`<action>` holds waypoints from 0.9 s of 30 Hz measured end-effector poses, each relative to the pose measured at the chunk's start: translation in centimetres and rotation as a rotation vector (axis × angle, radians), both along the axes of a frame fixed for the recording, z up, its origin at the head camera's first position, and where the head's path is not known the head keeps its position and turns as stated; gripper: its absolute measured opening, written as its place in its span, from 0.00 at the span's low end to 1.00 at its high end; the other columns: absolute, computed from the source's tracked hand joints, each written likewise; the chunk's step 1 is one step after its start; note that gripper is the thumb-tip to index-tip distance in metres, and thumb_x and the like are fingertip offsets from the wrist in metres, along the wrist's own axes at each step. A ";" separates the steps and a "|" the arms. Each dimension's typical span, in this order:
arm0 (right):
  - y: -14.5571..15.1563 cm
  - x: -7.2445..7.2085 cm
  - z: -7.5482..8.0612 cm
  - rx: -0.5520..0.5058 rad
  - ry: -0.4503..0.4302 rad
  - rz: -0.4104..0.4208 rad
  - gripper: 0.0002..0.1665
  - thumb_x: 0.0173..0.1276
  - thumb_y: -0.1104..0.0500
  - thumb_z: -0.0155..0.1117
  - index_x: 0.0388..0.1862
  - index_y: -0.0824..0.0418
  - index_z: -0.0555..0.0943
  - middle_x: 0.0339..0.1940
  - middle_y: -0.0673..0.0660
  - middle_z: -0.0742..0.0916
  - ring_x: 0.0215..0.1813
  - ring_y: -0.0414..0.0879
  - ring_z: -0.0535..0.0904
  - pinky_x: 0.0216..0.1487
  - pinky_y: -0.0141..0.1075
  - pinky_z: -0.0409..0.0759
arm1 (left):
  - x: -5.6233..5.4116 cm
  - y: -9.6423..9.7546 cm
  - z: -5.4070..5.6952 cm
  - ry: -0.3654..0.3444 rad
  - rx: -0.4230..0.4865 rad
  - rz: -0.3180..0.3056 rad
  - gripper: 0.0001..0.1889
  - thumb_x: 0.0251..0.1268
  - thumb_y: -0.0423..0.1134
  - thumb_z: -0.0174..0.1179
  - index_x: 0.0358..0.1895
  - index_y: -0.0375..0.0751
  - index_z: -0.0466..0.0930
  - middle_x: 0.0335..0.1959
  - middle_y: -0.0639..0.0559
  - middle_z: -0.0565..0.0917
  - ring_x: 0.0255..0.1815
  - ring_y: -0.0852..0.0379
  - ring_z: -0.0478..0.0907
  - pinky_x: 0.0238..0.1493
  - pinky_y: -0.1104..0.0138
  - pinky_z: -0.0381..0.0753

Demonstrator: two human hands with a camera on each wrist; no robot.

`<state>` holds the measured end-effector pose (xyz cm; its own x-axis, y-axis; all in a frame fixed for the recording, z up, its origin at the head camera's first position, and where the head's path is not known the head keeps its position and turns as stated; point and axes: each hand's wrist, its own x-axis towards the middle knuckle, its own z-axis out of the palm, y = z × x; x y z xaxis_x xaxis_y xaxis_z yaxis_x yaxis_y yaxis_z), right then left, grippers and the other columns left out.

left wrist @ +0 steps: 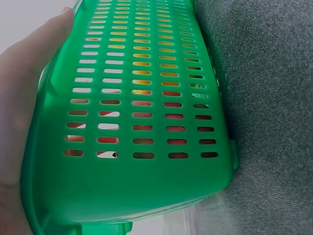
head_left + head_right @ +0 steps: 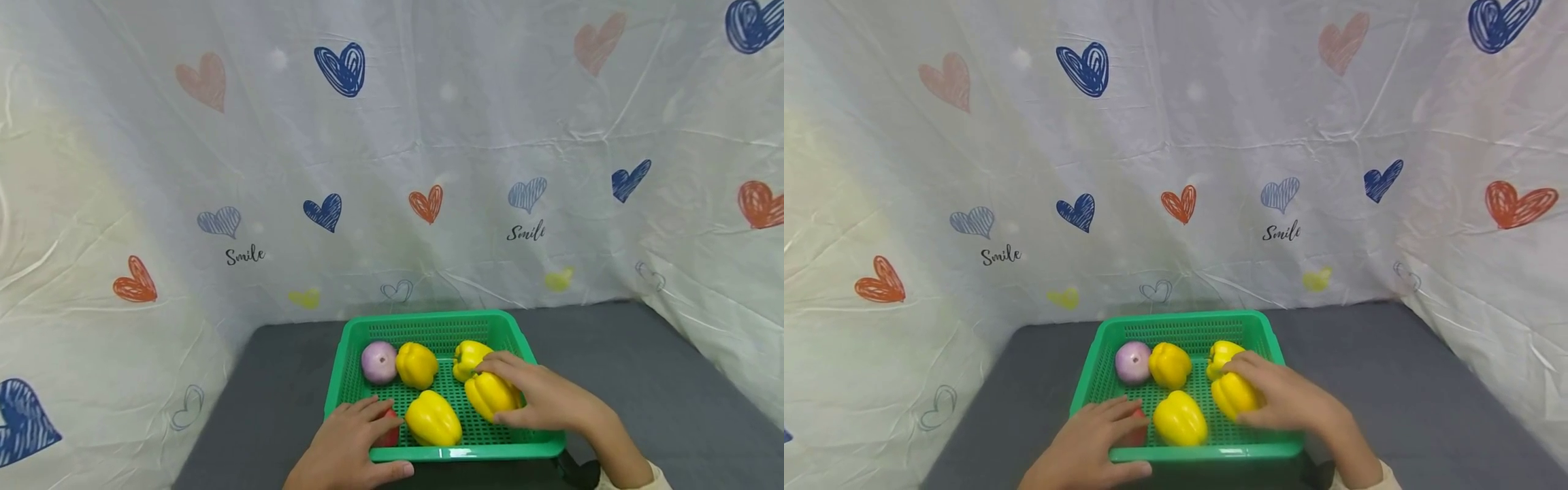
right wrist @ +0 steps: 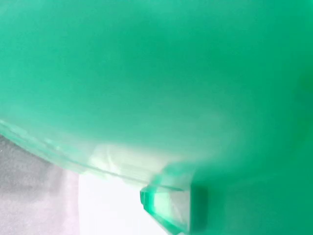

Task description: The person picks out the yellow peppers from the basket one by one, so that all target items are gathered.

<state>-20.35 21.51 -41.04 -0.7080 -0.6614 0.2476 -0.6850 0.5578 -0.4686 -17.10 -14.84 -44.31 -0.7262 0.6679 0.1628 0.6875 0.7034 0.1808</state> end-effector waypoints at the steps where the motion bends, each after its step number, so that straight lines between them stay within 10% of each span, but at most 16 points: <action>1: 0.0 0.0 0.0 -0.003 0.002 -0.009 0.37 0.62 0.50 0.76 0.68 0.54 0.73 0.65 0.48 0.74 0.52 0.40 0.76 0.48 0.39 0.80 | 0.0 0.0 0.1 -0.005 0.000 0.002 0.33 0.67 0.73 0.50 0.60 0.54 0.82 0.64 0.53 0.79 0.64 0.49 0.74 0.51 0.47 0.77; 27: 2.0 -1.1 -0.3 -0.143 0.212 -0.166 0.37 0.58 0.54 0.80 0.65 0.50 0.74 0.72 0.52 0.69 0.56 0.47 0.78 0.46 0.44 0.82 | 0.1 0.0 0.0 0.017 -0.002 0.006 0.35 0.66 0.75 0.47 0.60 0.54 0.83 0.63 0.52 0.79 0.64 0.50 0.74 0.51 0.47 0.77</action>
<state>-21.44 23.49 -41.34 -0.7264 -0.4883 0.4836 -0.6805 0.6090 -0.4073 -17.02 -14.84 -44.36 -0.7273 0.6640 0.1738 0.6862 0.7078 0.1677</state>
